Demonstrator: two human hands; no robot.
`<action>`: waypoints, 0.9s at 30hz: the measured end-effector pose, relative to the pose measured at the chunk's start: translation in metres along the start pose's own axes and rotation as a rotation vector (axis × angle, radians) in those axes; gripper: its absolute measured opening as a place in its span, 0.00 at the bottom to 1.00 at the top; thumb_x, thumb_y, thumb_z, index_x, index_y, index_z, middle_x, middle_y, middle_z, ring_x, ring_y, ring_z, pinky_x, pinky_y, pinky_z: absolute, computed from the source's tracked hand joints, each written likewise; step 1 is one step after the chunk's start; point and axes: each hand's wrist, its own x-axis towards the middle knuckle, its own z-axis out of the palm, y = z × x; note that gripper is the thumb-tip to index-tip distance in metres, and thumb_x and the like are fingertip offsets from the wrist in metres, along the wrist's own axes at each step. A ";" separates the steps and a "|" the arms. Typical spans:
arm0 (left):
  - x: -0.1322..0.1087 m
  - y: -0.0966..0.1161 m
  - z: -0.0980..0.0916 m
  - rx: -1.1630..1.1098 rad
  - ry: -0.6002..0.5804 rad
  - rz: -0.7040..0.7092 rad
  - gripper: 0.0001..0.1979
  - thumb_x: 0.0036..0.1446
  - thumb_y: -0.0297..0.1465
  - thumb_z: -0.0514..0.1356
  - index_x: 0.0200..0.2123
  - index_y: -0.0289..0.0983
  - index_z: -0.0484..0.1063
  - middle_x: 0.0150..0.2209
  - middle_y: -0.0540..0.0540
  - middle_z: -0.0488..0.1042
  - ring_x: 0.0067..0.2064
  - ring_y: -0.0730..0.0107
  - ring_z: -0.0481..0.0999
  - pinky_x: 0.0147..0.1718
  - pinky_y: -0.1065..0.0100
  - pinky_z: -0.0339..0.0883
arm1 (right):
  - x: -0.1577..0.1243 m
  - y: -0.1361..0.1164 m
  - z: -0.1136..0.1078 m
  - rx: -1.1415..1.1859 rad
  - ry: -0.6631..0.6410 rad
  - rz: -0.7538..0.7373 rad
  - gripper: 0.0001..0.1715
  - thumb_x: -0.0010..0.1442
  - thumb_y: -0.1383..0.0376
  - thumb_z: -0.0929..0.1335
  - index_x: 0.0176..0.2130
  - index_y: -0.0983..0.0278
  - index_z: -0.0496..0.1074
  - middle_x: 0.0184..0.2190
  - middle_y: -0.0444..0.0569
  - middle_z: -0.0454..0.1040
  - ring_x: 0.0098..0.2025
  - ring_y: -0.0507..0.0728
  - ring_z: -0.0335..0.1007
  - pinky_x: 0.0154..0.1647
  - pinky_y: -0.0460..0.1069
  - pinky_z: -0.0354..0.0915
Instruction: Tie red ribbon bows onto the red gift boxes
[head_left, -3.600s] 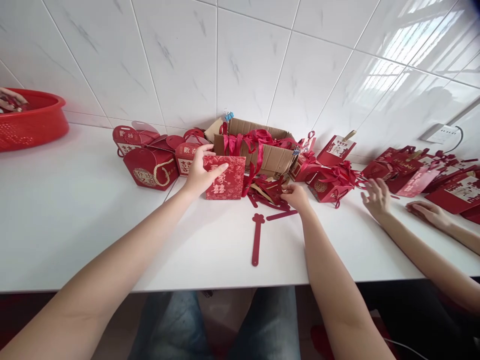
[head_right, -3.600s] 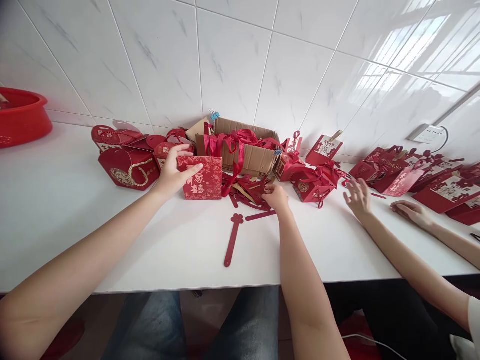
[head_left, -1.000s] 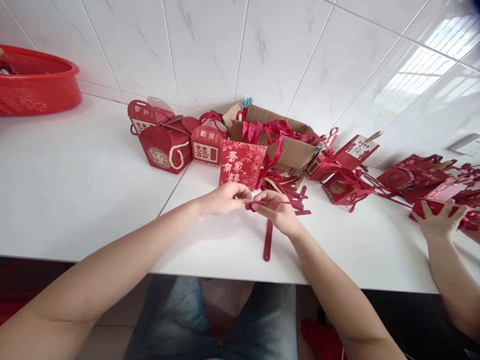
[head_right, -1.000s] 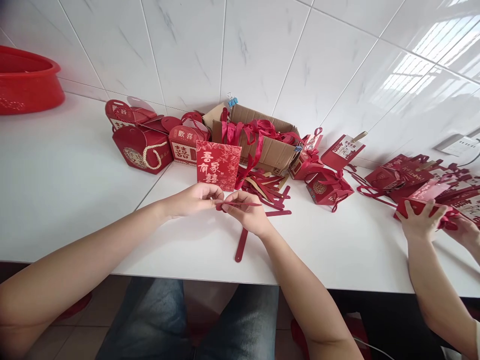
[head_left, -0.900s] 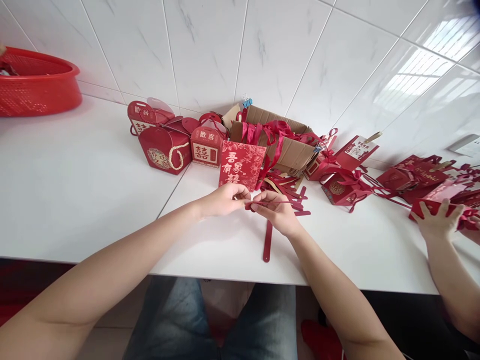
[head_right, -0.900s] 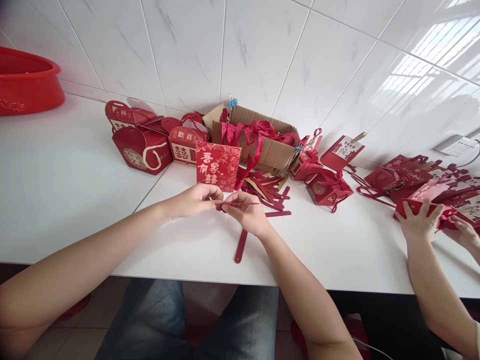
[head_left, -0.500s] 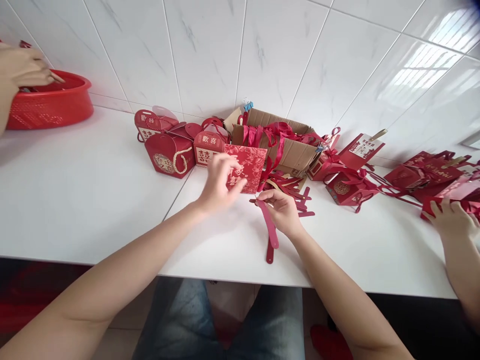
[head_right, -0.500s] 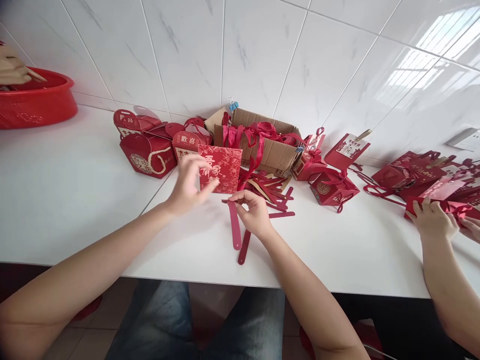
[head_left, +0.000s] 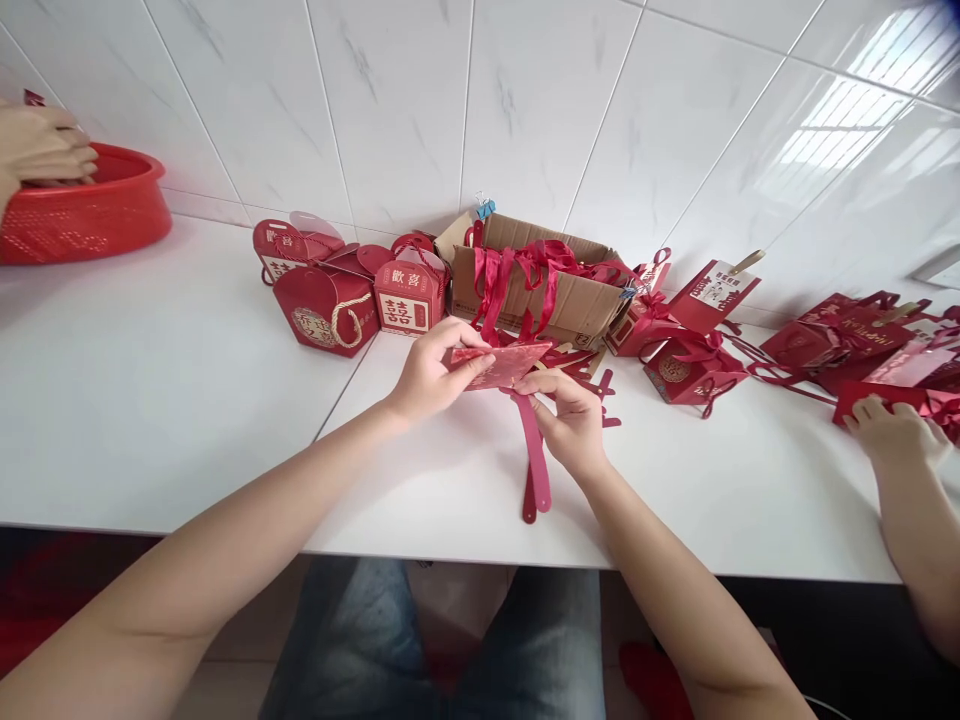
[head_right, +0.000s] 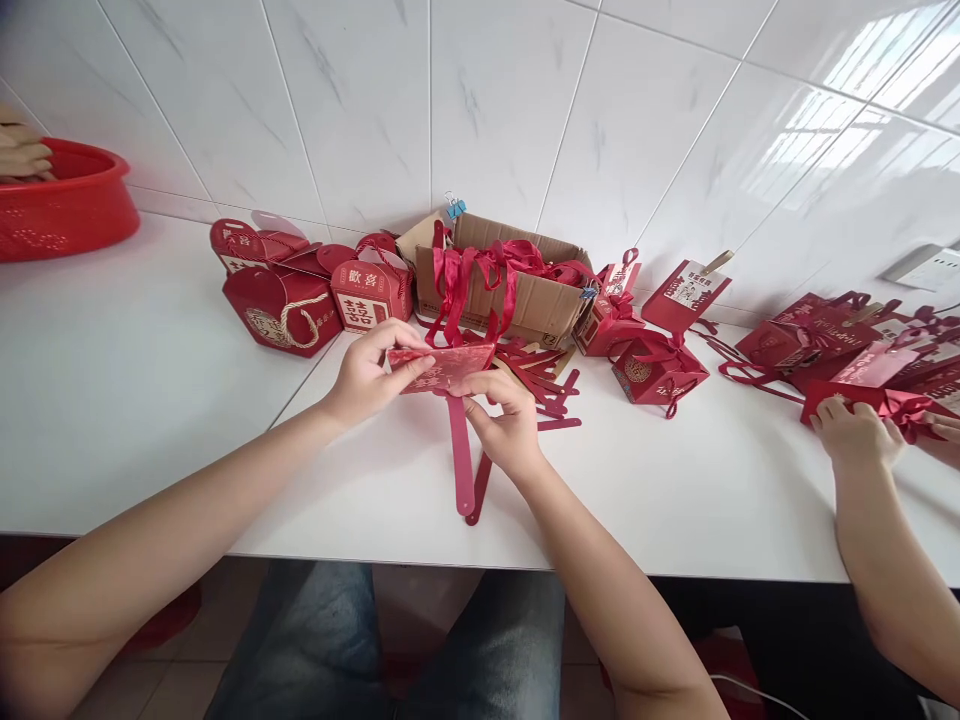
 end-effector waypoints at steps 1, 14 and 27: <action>-0.004 0.003 0.001 0.002 -0.006 0.077 0.06 0.55 0.31 0.64 0.30 0.35 0.71 0.31 0.47 0.73 0.35 0.69 0.73 0.35 0.68 0.67 | 0.001 -0.002 -0.001 -0.026 0.020 -0.029 0.07 0.58 0.69 0.69 0.35 0.57 0.76 0.33 0.45 0.78 0.39 0.55 0.73 0.40 0.52 0.68; -0.012 0.011 0.003 -0.006 -0.026 0.248 0.04 0.54 0.28 0.65 0.31 0.34 0.73 0.32 0.44 0.75 0.34 0.71 0.75 0.30 0.71 0.70 | 0.001 -0.005 -0.002 -0.490 0.094 -0.305 0.07 0.58 0.70 0.70 0.32 0.58 0.77 0.30 0.43 0.79 0.30 0.53 0.67 0.34 0.52 0.57; -0.013 0.011 -0.004 -0.171 -0.189 0.195 0.07 0.51 0.32 0.68 0.32 0.36 0.75 0.33 0.44 0.76 0.35 0.69 0.77 0.31 0.69 0.73 | 0.001 -0.005 -0.002 -0.460 0.183 -0.362 0.13 0.56 0.70 0.70 0.41 0.58 0.69 0.38 0.49 0.73 0.42 0.59 0.71 0.41 0.56 0.65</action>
